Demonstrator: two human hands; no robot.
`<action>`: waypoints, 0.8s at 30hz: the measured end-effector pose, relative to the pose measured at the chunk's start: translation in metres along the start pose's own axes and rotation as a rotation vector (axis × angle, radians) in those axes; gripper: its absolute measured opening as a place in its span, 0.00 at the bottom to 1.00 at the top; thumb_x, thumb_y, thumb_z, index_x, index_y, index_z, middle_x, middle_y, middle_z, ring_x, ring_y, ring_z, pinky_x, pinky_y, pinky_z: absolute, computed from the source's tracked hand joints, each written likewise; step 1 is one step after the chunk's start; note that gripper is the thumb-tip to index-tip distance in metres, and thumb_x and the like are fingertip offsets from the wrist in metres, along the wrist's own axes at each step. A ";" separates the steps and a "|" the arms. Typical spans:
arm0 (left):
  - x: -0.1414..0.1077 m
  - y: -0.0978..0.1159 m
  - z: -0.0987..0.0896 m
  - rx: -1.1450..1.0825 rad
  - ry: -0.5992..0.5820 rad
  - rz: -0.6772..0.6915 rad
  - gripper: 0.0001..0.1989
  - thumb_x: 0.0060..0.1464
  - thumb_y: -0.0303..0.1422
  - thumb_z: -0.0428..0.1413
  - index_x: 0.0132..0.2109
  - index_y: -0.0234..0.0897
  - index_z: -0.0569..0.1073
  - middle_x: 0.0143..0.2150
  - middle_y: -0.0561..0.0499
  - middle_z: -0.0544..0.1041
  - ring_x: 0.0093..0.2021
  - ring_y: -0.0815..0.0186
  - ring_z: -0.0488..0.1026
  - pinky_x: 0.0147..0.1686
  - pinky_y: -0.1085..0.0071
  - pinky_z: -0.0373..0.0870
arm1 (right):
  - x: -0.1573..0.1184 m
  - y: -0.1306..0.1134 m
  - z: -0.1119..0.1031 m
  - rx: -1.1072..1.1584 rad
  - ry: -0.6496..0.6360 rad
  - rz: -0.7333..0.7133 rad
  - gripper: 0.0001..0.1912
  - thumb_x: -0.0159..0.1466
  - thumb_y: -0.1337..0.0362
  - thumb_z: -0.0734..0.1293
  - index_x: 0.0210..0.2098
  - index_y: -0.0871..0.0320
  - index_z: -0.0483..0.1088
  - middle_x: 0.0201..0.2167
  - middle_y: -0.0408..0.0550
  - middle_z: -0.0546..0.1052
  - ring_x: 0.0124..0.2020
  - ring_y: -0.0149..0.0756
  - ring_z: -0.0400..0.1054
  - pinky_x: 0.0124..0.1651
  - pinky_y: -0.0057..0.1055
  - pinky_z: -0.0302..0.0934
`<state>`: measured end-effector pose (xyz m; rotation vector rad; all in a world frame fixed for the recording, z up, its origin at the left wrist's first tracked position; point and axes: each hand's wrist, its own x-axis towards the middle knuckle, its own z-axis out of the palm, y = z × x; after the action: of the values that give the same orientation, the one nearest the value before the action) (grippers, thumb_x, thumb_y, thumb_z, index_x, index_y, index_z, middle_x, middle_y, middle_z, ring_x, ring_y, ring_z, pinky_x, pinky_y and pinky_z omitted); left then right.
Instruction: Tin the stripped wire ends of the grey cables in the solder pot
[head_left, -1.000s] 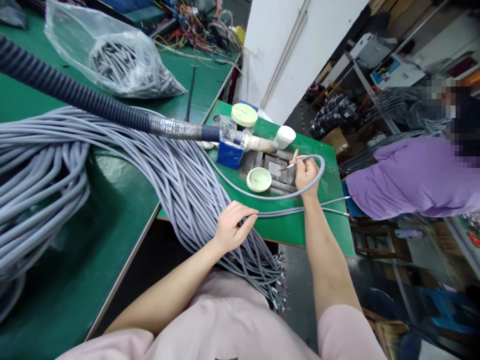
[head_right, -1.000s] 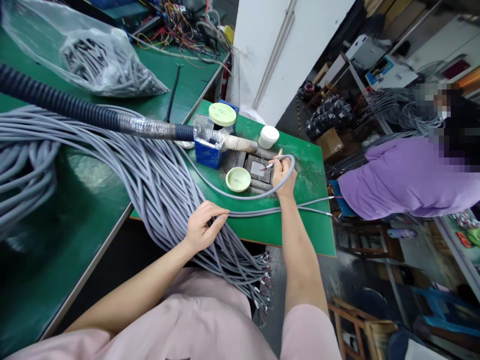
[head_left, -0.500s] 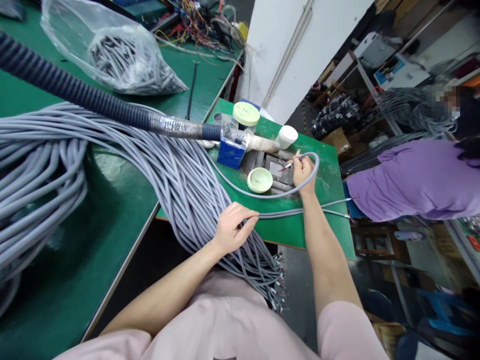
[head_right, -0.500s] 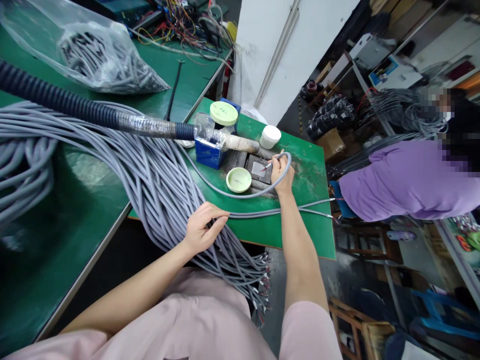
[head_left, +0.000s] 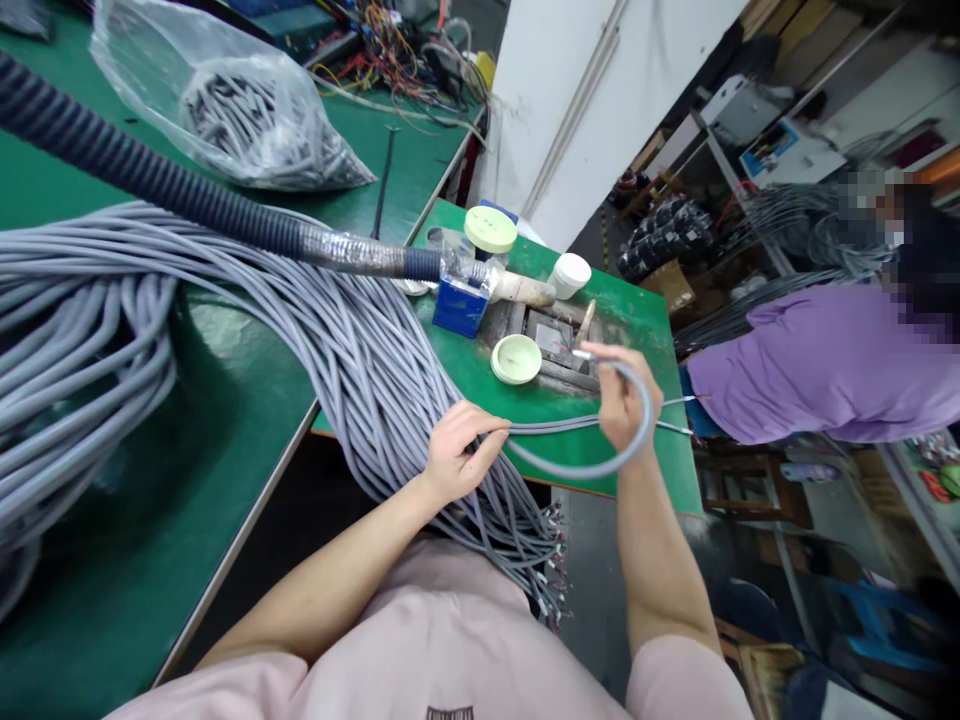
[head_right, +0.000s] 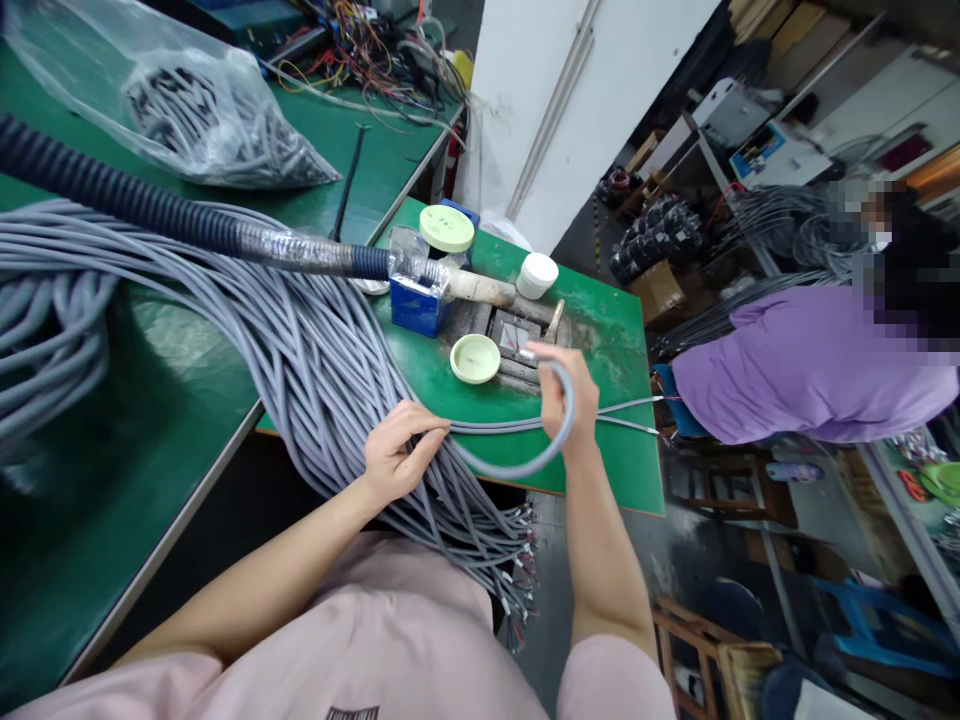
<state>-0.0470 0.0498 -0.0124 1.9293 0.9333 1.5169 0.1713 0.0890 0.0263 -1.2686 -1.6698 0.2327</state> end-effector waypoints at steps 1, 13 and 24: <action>0.000 0.002 0.000 -0.016 0.014 -0.003 0.06 0.56 0.26 0.55 0.40 0.36 0.76 0.31 0.49 0.78 0.31 0.68 0.72 0.34 0.68 0.68 | -0.013 -0.015 -0.007 0.031 -0.023 -0.057 0.10 0.66 0.66 0.60 0.45 0.51 0.70 0.45 0.50 0.77 0.48 0.42 0.72 0.51 0.45 0.66; -0.013 0.036 0.020 -0.667 -0.342 -0.685 0.14 0.52 0.41 0.61 0.41 0.35 0.79 0.37 0.45 0.81 0.36 0.62 0.78 0.36 0.67 0.76 | -0.133 -0.050 -0.022 0.027 -0.194 -0.300 0.24 0.62 0.68 0.65 0.57 0.49 0.63 0.52 0.50 0.75 0.58 0.46 0.65 0.53 0.53 0.65; -0.009 0.052 0.025 -0.753 -0.303 -0.985 0.15 0.41 0.40 0.67 0.33 0.32 0.80 0.30 0.49 0.80 0.29 0.69 0.75 0.35 0.73 0.74 | -0.147 -0.057 -0.021 0.132 -0.121 -0.240 0.20 0.62 0.72 0.64 0.54 0.54 0.65 0.51 0.55 0.75 0.58 0.47 0.64 0.52 0.52 0.65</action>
<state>-0.0139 0.0107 0.0148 0.8756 0.8059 0.7659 0.1468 -0.0634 -0.0118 -0.9625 -1.8606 0.2734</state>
